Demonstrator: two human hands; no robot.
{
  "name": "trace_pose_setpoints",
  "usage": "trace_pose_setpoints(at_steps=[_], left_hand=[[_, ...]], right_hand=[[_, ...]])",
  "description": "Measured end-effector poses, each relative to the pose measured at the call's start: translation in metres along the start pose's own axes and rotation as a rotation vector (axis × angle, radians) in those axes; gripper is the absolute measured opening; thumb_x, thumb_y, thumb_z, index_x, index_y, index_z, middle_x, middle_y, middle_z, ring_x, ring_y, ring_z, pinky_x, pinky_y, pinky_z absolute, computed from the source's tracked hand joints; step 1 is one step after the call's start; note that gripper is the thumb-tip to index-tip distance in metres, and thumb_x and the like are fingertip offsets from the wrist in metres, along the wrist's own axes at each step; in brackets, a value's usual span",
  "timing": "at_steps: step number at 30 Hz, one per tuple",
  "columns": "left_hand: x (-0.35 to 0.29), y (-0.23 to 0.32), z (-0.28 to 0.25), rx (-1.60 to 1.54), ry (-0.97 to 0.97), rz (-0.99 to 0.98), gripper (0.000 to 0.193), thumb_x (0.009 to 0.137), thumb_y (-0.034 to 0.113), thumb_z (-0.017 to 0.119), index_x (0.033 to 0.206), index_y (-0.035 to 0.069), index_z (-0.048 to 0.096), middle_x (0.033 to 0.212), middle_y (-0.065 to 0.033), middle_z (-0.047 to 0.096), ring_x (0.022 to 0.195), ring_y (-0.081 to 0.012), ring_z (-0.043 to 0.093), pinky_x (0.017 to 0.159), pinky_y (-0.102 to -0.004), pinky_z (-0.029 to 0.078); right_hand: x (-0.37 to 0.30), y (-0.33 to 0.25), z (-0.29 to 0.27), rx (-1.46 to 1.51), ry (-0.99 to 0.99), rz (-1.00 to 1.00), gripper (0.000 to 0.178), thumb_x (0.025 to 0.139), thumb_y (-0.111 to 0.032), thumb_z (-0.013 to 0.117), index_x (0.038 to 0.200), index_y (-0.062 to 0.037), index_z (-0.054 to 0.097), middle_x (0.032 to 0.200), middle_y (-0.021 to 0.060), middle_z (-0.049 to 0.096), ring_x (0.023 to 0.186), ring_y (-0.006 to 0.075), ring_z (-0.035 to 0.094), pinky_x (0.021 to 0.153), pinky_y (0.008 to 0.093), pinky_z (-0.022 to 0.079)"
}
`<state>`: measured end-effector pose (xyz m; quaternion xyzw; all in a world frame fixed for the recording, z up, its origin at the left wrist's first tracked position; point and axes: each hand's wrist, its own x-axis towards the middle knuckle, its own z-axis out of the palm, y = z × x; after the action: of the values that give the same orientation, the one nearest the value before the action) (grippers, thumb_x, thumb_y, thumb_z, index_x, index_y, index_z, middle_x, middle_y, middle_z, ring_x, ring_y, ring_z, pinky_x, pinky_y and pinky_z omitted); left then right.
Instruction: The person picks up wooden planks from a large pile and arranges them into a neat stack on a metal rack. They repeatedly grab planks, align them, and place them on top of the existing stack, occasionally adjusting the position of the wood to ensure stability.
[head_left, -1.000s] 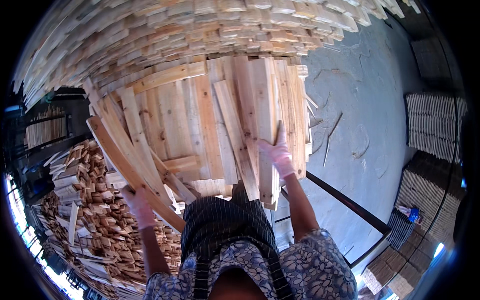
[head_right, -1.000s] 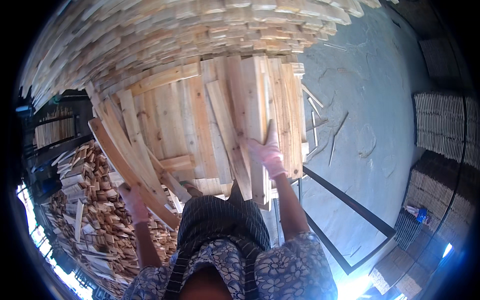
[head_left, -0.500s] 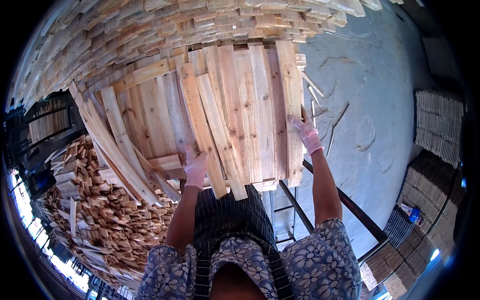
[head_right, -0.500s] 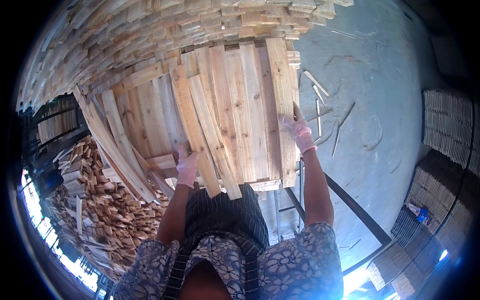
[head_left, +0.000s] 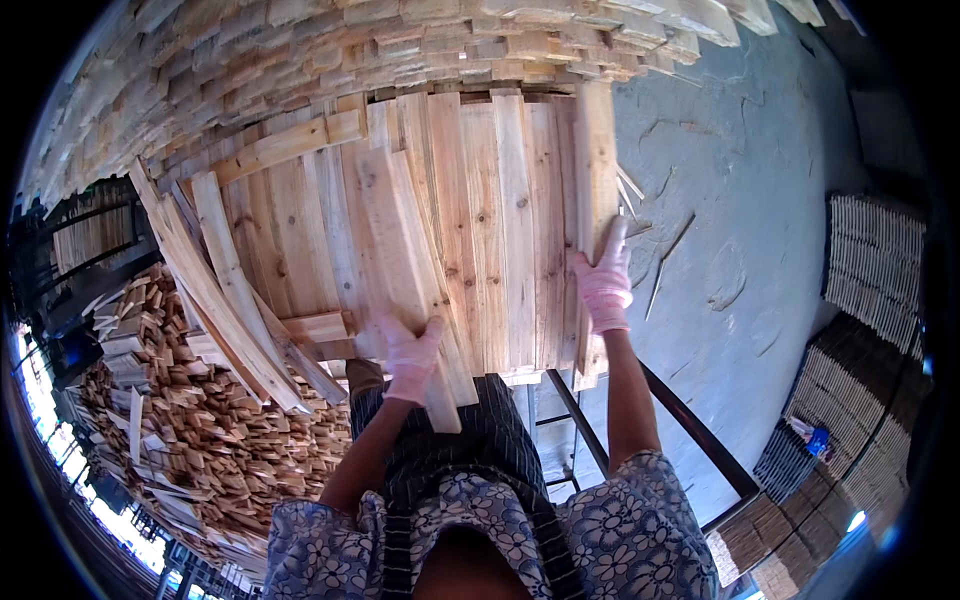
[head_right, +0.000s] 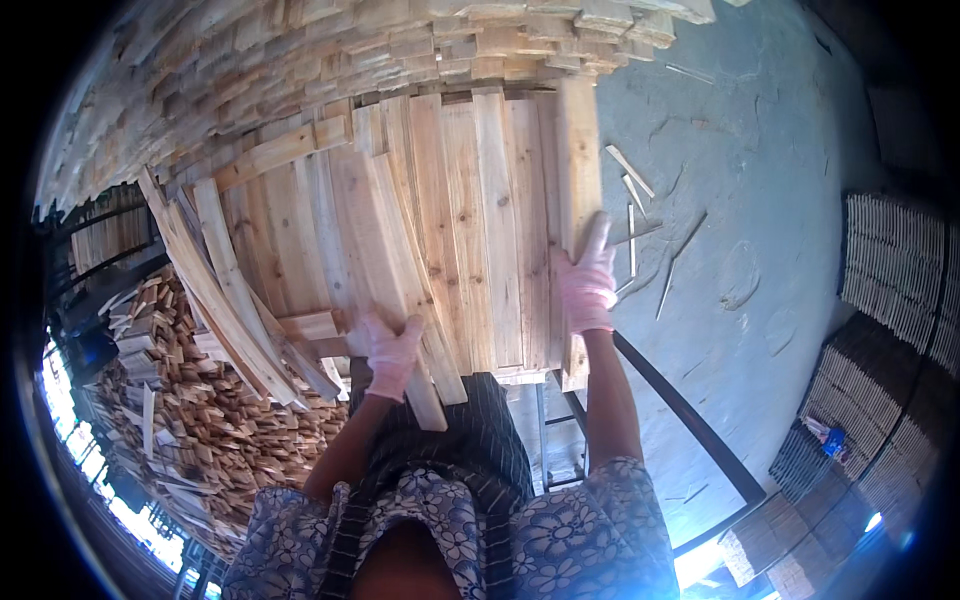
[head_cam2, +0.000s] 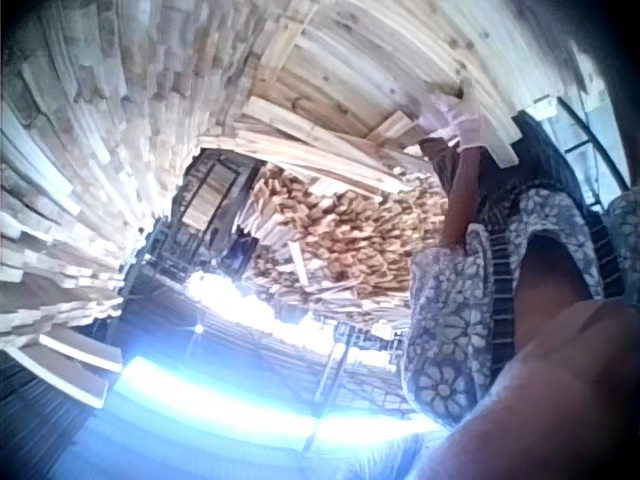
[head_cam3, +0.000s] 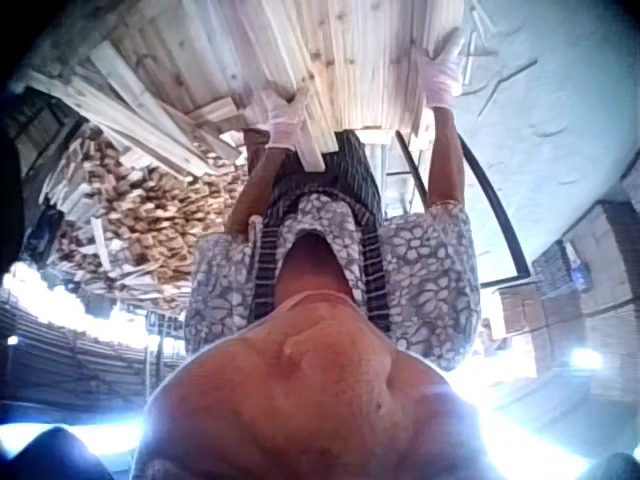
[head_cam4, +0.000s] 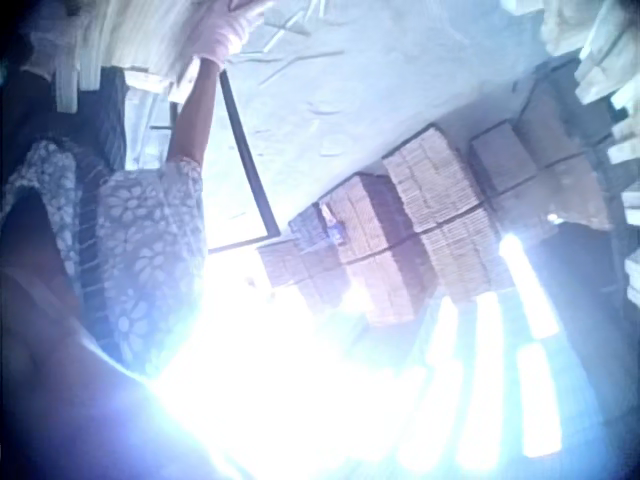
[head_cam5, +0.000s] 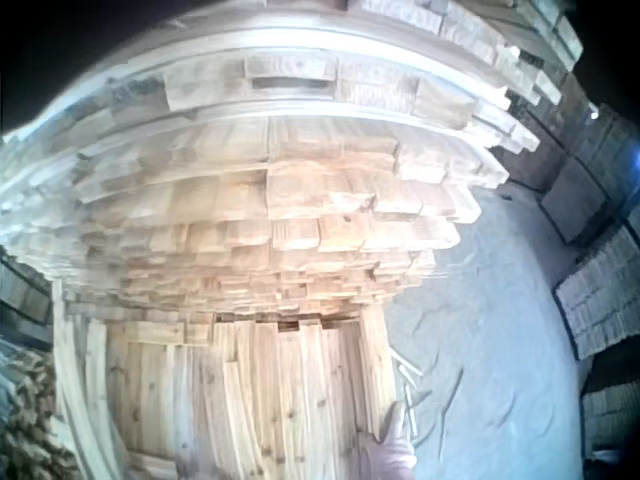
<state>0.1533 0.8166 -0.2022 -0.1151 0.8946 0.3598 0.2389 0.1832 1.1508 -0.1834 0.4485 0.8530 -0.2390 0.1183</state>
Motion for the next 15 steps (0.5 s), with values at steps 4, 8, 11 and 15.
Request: trace_pose_setpoints(at_steps=[4,8,11,15], left_hand=[[0.007,-0.017,0.061,0.488,0.122,0.027,0.117,0.077,0.063,0.075,0.153,-0.007,0.019,0.141,-0.0320,0.043,0.129,-0.0462,0.047,0.109,-0.0530,0.038],[0.006,-0.017,0.061,0.752,-0.016,0.249,0.104,0.077,0.056,0.075,0.145,-0.010,0.029,0.131,-0.0287,0.050,0.123,-0.0428,0.050,0.106,-0.0553,0.038],[0.010,0.016,0.037,0.210,-0.004,-0.060,0.084,0.078,0.044,0.075,0.136,-0.006,0.039,0.121,-0.0287,0.052,0.117,-0.0430,0.051,0.101,-0.0508,0.042],[-0.005,0.026,-0.032,-0.016,-0.016,-0.099,0.083,0.078,0.040,0.075,0.137,-0.007,0.039,0.127,-0.0311,0.049,0.124,-0.0440,0.048,0.106,-0.0480,0.041]], right_hand=[[0.029,-0.008,-0.022,-0.012,-0.083,-0.032,0.089,0.094,-0.037,0.063,0.162,-0.0184,0.010,0.148,0.0299,0.041,0.128,0.0481,0.052,0.108,0.0495,0.044],[0.052,0.056,0.041,-0.040,0.144,-0.422,0.085,0.095,-0.037,0.062,0.161,-0.0091,0.018,0.159,0.0310,0.029,0.141,0.0480,0.038,0.116,0.0471,0.034],[0.042,0.029,0.026,0.015,0.010,-0.209,0.087,0.097,-0.040,0.060,0.163,-0.0105,0.011,0.160,0.0307,0.027,0.142,0.0493,0.035,0.117,0.0482,0.032],[0.022,0.023,0.006,-0.060,-0.109,-0.134,0.090,0.099,-0.046,0.058,0.163,-0.0131,0.004,0.160,0.0314,0.025,0.142,0.0489,0.034,0.116,0.0494,0.034]])
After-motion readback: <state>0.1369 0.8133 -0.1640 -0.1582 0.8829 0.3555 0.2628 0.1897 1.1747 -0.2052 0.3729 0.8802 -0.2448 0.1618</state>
